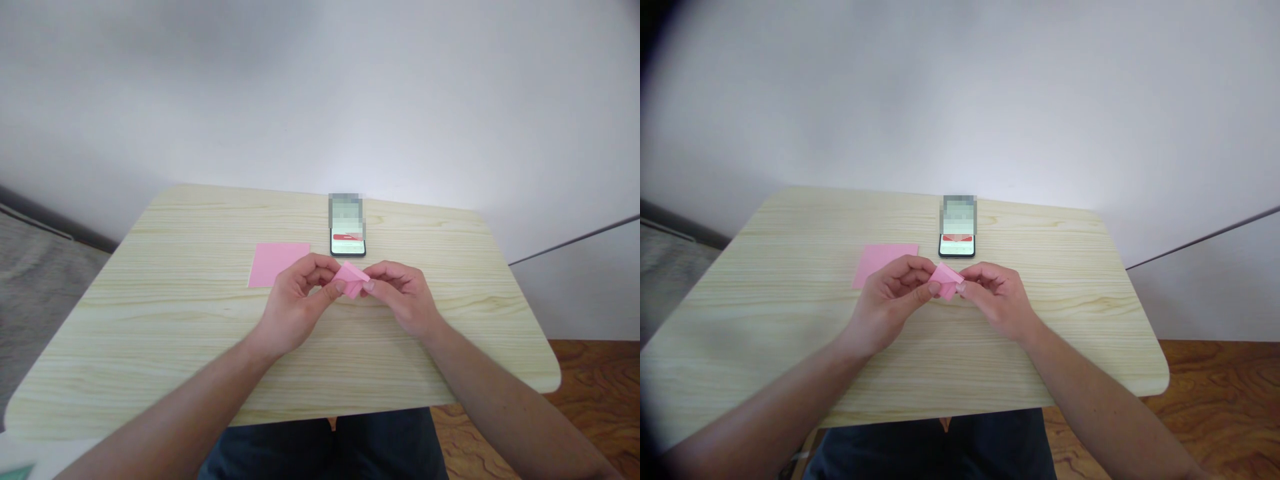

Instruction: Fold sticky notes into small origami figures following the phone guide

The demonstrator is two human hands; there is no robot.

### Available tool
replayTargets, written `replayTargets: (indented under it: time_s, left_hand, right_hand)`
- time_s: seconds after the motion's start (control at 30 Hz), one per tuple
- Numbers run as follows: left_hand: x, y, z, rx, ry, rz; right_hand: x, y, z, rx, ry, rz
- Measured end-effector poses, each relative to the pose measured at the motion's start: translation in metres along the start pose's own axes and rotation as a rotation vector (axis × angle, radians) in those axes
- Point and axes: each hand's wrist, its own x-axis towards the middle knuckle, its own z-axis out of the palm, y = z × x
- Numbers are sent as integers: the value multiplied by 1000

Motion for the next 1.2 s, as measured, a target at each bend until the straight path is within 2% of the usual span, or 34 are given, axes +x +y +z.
replayTargets:
  time_s: [0.37, 0.6, 0.9, 1.2]
  left_hand:
    - [-3, 2, 3, 87, -6, 18]
    - [-3, 0, 2, 107, 4, 28]
    - [-4, 1, 4, 171, -4, 89]
    - [-3, -1, 3, 145, 19, 45]
  right_hand:
    - [2, -4, 2, -123, 79, -7]
    - [2, -3, 0, -80, 32, 6]
    - [2, -2, 0, -124, 66, 6]
    - [1, -1, -1, -74, 12, -4]
